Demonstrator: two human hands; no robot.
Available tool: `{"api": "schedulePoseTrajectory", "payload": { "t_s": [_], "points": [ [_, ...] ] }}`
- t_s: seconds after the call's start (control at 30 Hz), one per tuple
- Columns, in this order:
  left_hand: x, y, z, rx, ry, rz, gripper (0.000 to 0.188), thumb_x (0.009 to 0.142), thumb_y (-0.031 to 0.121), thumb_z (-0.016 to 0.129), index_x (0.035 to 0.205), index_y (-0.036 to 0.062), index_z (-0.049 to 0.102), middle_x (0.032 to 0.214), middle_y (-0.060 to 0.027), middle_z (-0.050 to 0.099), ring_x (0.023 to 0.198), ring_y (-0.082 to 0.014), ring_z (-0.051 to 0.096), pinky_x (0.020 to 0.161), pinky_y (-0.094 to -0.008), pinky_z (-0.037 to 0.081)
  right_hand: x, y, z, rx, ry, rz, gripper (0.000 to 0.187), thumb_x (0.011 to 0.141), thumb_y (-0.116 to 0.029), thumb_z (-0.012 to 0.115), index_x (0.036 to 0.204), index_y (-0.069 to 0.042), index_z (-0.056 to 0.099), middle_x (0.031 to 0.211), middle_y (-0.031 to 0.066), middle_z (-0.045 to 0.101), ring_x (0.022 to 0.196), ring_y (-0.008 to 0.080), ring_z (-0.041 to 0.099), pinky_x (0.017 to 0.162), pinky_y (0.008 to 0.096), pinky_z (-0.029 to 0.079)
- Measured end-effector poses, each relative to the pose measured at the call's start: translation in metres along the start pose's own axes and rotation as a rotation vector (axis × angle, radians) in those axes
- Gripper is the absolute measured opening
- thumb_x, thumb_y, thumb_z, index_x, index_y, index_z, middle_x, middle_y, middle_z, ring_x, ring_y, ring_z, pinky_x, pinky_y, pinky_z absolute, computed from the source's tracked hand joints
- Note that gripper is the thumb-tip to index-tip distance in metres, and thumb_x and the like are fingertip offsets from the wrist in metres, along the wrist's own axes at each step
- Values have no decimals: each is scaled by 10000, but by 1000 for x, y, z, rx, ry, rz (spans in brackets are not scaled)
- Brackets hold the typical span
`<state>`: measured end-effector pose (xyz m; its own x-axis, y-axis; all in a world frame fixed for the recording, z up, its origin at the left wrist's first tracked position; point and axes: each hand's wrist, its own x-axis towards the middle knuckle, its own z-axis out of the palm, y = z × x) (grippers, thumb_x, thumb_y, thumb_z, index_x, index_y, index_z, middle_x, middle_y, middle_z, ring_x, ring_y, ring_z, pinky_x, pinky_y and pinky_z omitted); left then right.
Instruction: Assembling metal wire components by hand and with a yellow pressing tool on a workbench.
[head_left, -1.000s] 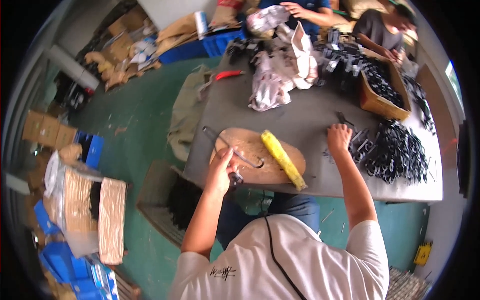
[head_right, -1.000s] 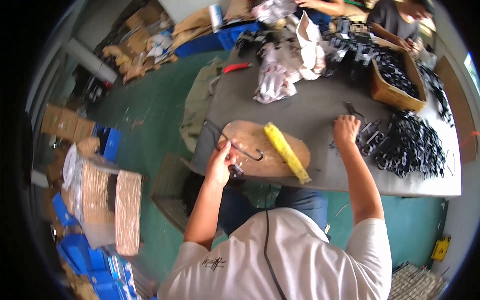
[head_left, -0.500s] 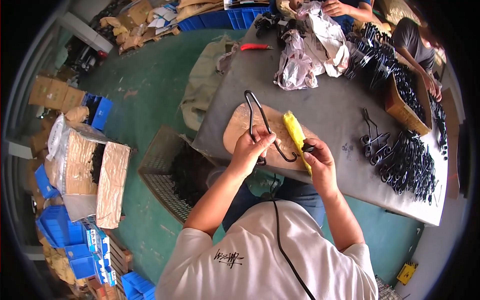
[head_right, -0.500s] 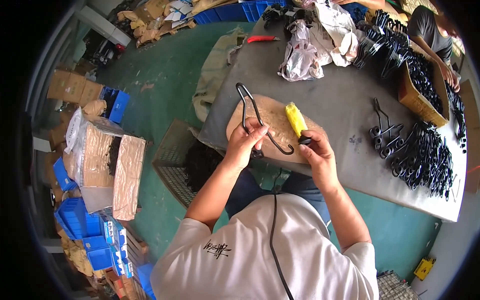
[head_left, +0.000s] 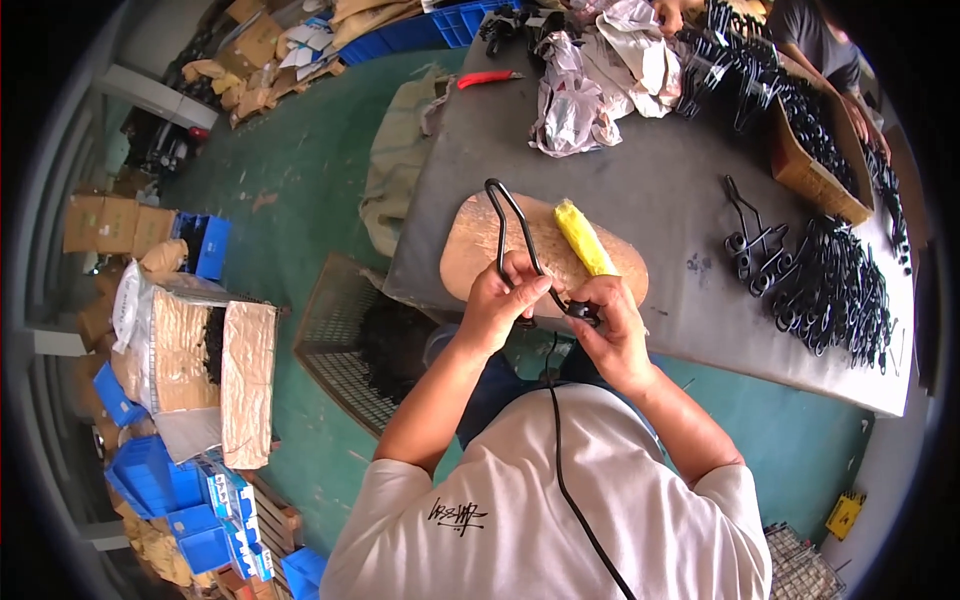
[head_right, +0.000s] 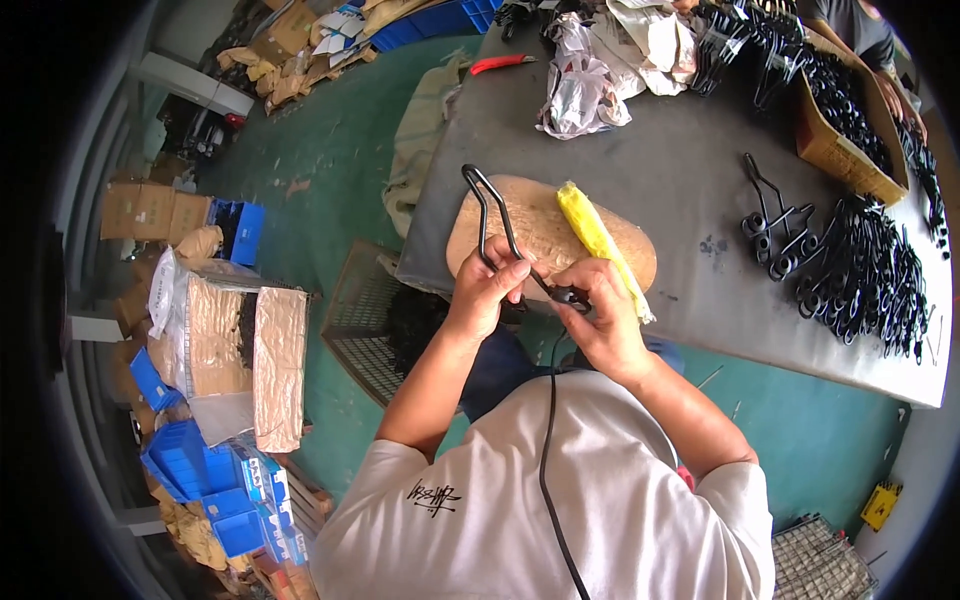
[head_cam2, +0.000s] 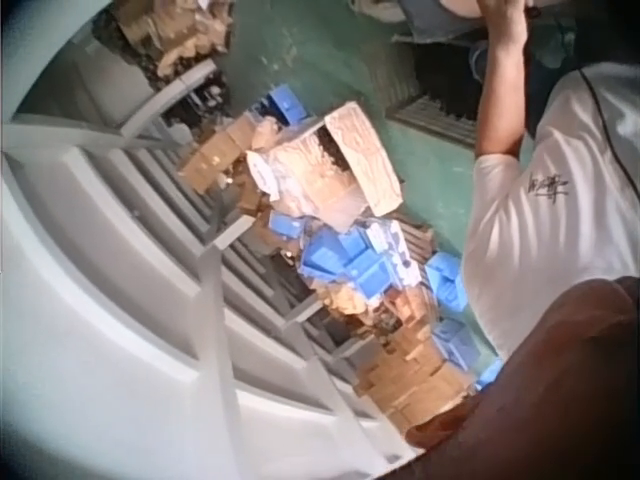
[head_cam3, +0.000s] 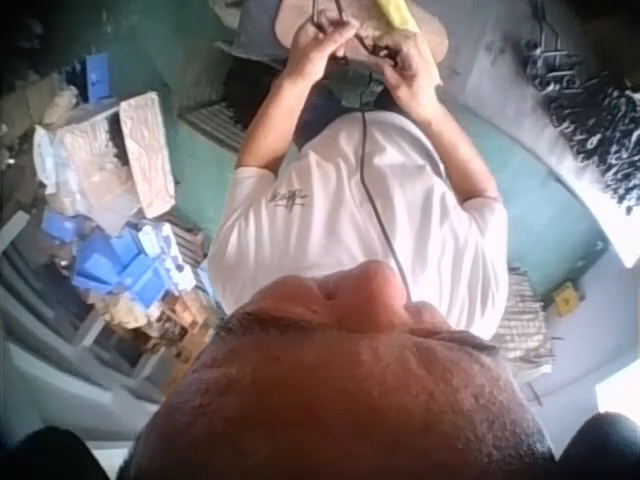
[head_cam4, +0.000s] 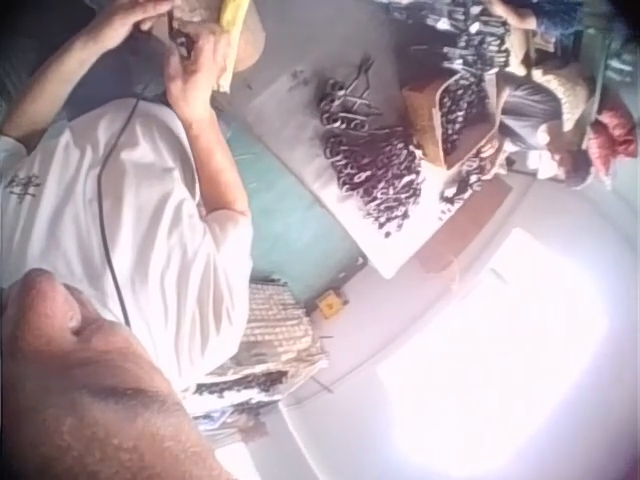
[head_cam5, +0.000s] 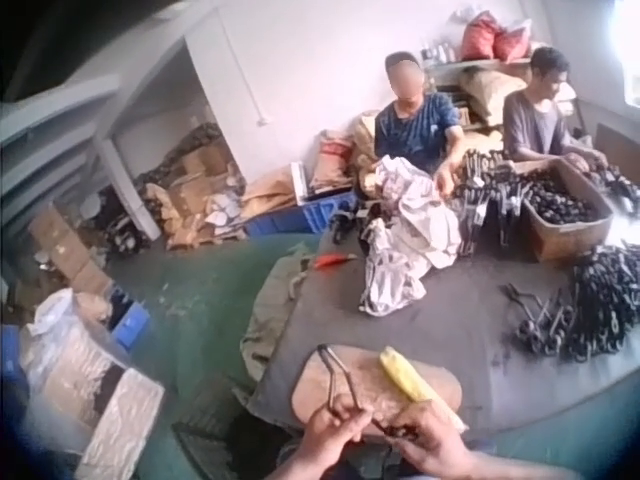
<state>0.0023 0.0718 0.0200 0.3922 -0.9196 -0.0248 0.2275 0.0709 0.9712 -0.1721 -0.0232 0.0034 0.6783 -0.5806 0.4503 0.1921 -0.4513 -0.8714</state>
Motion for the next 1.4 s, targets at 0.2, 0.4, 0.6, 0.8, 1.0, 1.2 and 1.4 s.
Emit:
{"api": "schedulePoseTrajectory", "payload": {
  "t_s": [0.2,0.4,0.6,0.8,1.0,1.2,1.4],
  "points": [
    [0,-6,-2,-24,-35,7,156,950,202,674,1000,78,593,920,-98,709,588,-50,478,560,-182,403,-4,-2,0,32,25,1,330,800,50,724,1079,-49,578,1051,90,580,958,227,585,826,329,495],
    [0,-6,1,-90,-45,26,148,963,215,660,997,86,595,923,-100,703,589,-50,472,554,-179,390,-15,10,4,261,-19,183,279,899,-10,667,1134,-40,518,1061,51,532,957,127,527,834,263,451],
    [2,-8,5,-204,60,-41,138,958,231,668,968,106,612,917,-93,701,582,-54,462,548,-182,374,-9,6,-4,571,-79,465,233,928,-44,672,1108,-45,524,1007,0,548,923,80,521,839,241,449],
    [2,4,3,-152,39,-111,194,945,225,682,1077,89,638,889,-70,688,589,-54,461,583,-169,375,0,5,-17,454,-198,485,219,903,-81,704,1067,-27,569,988,34,599,914,129,574,831,297,491],
    [2,27,-15,-314,-49,-255,290,933,245,699,1165,80,643,791,2,603,564,-20,425,518,-159,345,-11,10,-13,11,-435,208,256,866,-44,714,1075,-13,570,1034,119,609,924,260,625,809,355,519],
    [-2,27,-33,-377,23,-83,241,944,280,696,1016,59,634,722,-2,555,552,-33,411,462,-158,287,-15,29,-23,-729,-113,-85,670,738,-211,811,1328,-47,539,1107,153,576,999,341,572,875,455,465],
    [14,27,-9,-171,12,-89,214,939,273,702,992,74,643,725,34,577,564,-9,405,487,-166,296,-27,78,-41,-871,-211,126,646,839,-289,724,1382,-40,478,1094,180,566,920,359,568,794,414,488]
  ]
}}
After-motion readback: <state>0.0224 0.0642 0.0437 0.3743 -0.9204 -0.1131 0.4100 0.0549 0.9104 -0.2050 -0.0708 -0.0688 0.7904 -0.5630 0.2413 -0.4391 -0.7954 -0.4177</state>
